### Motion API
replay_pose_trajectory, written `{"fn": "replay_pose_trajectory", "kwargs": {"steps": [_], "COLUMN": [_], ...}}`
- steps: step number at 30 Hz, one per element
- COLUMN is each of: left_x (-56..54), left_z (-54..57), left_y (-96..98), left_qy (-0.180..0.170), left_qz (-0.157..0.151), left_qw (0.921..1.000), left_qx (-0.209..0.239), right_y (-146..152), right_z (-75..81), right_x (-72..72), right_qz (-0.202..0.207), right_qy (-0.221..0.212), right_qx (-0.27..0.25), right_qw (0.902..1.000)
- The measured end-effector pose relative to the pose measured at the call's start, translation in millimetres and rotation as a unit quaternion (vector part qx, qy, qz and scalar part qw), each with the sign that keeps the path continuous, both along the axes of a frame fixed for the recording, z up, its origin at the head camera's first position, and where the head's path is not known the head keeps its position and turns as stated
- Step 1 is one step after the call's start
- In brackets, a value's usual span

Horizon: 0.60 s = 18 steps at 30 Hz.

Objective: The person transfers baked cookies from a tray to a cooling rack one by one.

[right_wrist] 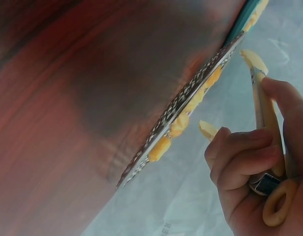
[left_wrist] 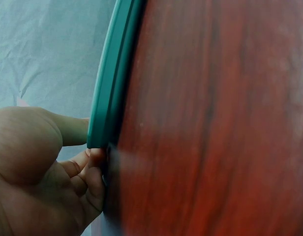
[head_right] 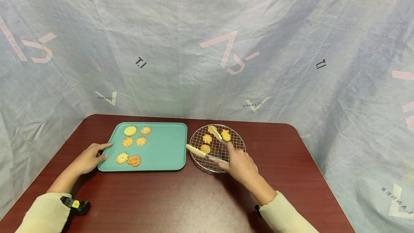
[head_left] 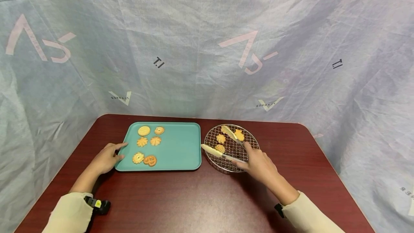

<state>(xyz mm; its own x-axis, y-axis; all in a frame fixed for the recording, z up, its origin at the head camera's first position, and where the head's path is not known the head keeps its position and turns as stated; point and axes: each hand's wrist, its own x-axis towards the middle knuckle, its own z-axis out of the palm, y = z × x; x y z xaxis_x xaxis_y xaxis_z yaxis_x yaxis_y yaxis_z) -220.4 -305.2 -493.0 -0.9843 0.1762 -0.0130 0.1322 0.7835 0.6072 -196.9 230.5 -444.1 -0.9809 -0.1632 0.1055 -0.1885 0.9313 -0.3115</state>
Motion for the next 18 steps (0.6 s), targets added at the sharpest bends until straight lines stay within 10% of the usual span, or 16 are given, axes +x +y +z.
{"fn": "replay_pose_trajectory", "kwargs": {"steps": [18], "left_x": [1.8], "left_z": [1.3], "left_y": [0.8], "left_qy": [0.0], "left_qz": [-0.001], "left_qw": [1.0], "left_qx": [0.0], "right_y": [-29.5], "right_z": [-2.1], "right_x": [-2.1], "right_qz": [0.054], "right_qy": [0.023], "right_qx": [0.006], "right_qw": [0.9982]}}
